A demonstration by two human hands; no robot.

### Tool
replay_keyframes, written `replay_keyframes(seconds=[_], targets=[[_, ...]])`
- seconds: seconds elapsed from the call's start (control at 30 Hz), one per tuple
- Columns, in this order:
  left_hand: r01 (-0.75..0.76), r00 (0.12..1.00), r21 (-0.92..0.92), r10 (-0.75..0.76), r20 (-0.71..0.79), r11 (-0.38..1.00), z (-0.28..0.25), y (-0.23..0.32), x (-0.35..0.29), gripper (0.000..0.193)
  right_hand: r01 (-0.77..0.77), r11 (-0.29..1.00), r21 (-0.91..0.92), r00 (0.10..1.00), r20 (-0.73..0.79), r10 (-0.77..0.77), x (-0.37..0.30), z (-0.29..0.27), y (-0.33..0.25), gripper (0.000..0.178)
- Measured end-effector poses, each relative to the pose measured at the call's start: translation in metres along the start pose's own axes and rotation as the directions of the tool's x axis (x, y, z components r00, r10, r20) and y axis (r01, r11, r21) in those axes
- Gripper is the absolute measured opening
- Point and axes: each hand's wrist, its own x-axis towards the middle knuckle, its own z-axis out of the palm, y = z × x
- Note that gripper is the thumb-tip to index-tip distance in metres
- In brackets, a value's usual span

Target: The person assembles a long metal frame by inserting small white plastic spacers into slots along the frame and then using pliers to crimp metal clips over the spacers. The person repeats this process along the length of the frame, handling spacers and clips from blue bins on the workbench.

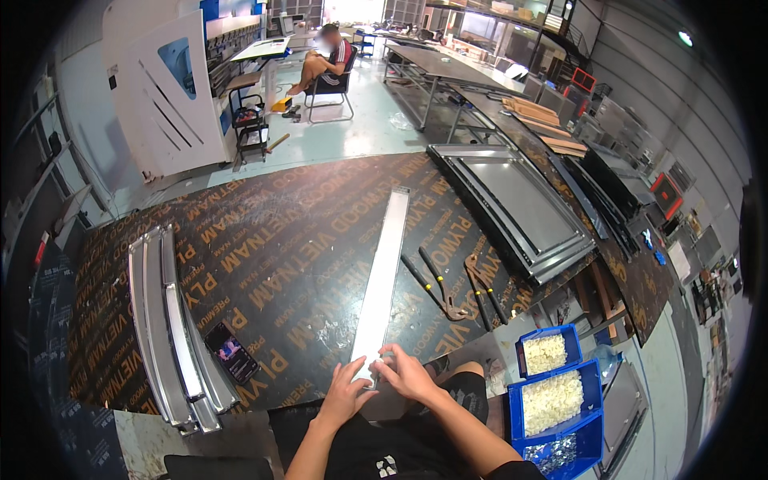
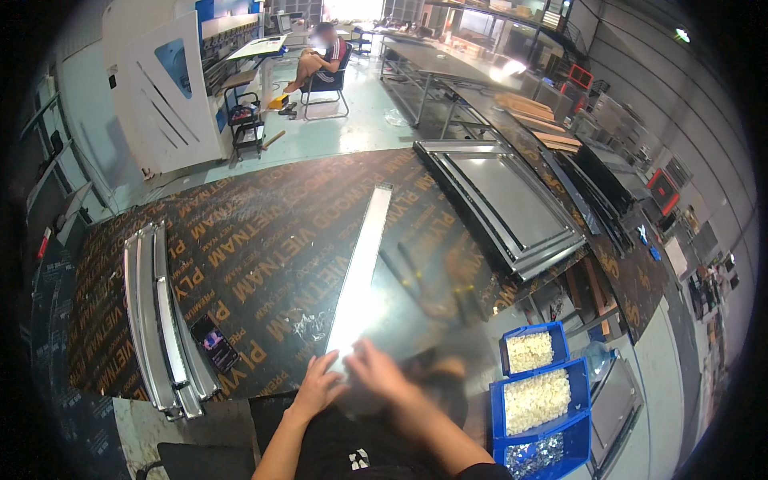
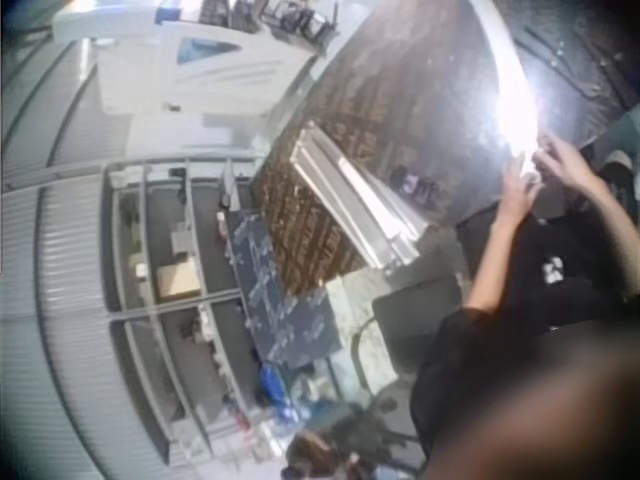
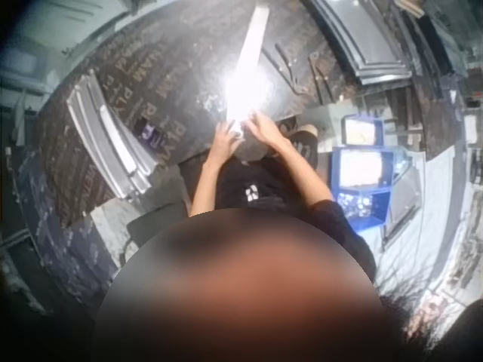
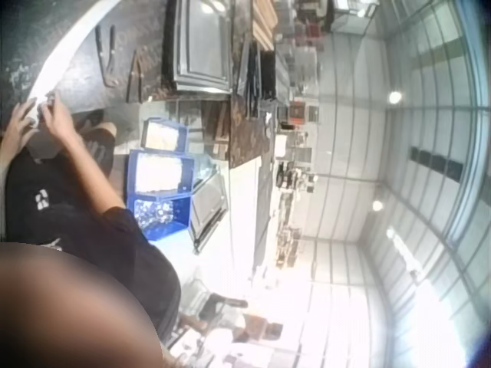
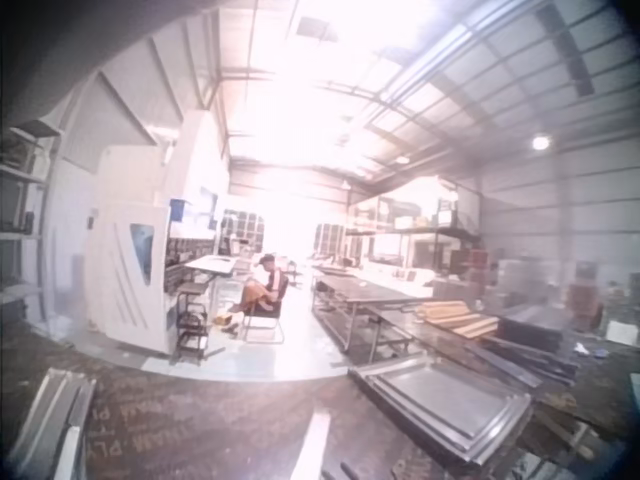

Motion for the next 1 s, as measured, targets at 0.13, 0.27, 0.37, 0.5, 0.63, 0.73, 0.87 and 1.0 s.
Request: replay_keyframes(seconds=[0.13,0.27,0.37,0.5,0.63,0.73,0.87,1.0], targets=[[0.017,1.0,0.001,-0.017,-0.021,1.0,0.003,0.0,-0.002,0.026,0.243,0.948,-0.208,0.97,0.078,-0.231,0.005,-0.006,-0.01,0.024],[0.038,0.998,-0.022,-0.039,-0.054,0.999,0.005,-0.001,-0.003,0.026,0.377,0.879,-0.293,0.924,0.183,-0.335,0.011,-0.009,-0.022,0.015],[0.039,0.998,0.006,-0.038,-0.053,0.999,0.007,-0.003,-0.004,0.028,0.371,0.862,-0.346,0.913,0.305,-0.271,0.013,-0.013,-0.027,0.011],[0.023,0.998,0.008,-0.022,-0.066,1.0,0.01,-0.008,-0.004,0.026,0.391,0.848,-0.357,0.882,0.409,-0.234,0.02,-0.019,-0.029,0.011],[0.033,0.993,-0.046,-0.038,-0.111,0.998,0.013,-0.009,-0.007,0.025,0.409,0.827,-0.386,0.86,0.467,-0.207,0.026,-0.018,-0.032,0.014],[0.047,0.991,-0.069,-0.055,-0.121,0.997,0.014,-0.007,-0.006,0.024,0.378,0.807,-0.454,0.85,0.515,-0.108,0.031,-0.022,-0.041,0.014],[0.049,0.989,-0.067,-0.058,-0.139,0.997,0.013,-0.006,-0.004,0.023,0.377,0.799,-0.469,0.844,0.53,-0.087,0.037,-0.024,-0.057,0.011],[0.019,0.984,-0.042,-0.026,-0.174,0.999,0.015,-0.007,-0.004,0.028,0.447,0.732,-0.514,0.791,0.609,-0.056,0.043,-0.021,-0.065,0.005]])
